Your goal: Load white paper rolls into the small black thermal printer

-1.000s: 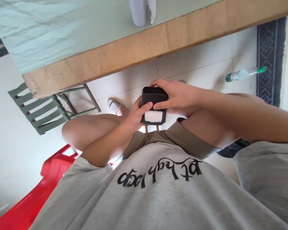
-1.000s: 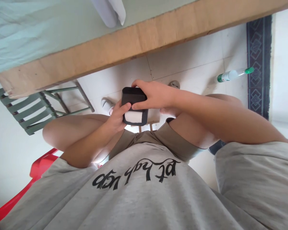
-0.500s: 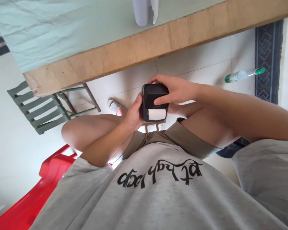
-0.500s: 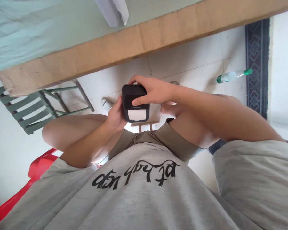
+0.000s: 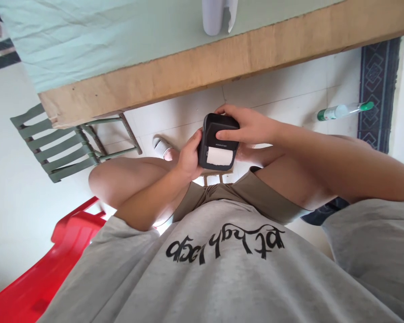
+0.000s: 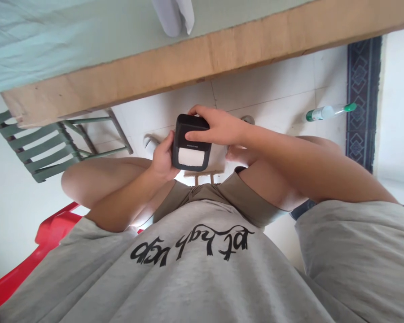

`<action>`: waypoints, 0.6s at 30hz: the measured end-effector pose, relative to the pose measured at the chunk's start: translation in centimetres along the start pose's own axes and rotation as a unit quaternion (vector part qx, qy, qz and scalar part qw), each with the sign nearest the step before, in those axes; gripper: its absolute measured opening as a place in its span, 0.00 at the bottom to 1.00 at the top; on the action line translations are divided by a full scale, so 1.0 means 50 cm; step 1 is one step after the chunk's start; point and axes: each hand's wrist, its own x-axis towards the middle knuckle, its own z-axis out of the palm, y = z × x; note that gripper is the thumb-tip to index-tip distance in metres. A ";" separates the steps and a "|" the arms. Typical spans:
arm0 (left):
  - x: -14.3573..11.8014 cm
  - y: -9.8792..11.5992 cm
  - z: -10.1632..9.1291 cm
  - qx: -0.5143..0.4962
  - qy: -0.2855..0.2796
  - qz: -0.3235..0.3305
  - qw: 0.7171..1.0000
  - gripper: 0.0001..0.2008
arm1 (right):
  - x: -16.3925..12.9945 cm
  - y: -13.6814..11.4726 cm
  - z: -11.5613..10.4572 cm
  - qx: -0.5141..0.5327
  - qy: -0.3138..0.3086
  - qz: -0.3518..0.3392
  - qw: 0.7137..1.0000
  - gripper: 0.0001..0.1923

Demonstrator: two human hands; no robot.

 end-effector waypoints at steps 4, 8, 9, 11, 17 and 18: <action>0.004 -0.002 -0.002 -0.007 0.004 0.003 1.000 0.15 | -0.001 0.000 0.007 -0.005 -0.002 -0.005 1.000 0.48; 0.008 0.003 0.002 -0.012 0.006 0.004 1.000 0.11 | 0.000 0.000 0.011 -0.001 0.023 -0.010 1.000 0.47; 0.008 0.006 0.004 -0.012 0.004 0.005 1.000 0.11 | 0.001 0.001 0.009 -0.005 0.026 -0.011 1.000 0.47; 0.008 0.011 0.012 -0.013 0.002 0.005 1.000 0.11 | -0.001 0.001 0.004 -0.029 0.029 -0.030 0.999 0.47; -0.005 0.007 0.021 -0.006 -0.045 -0.008 0.999 0.15 | -0.035 -0.009 0.005 -0.153 0.031 -0.123 0.980 0.50; -0.006 0.002 0.018 0.002 -0.059 -0.005 0.998 0.15 | -0.043 -0.014 0.006 -0.164 0.033 -0.135 0.977 0.48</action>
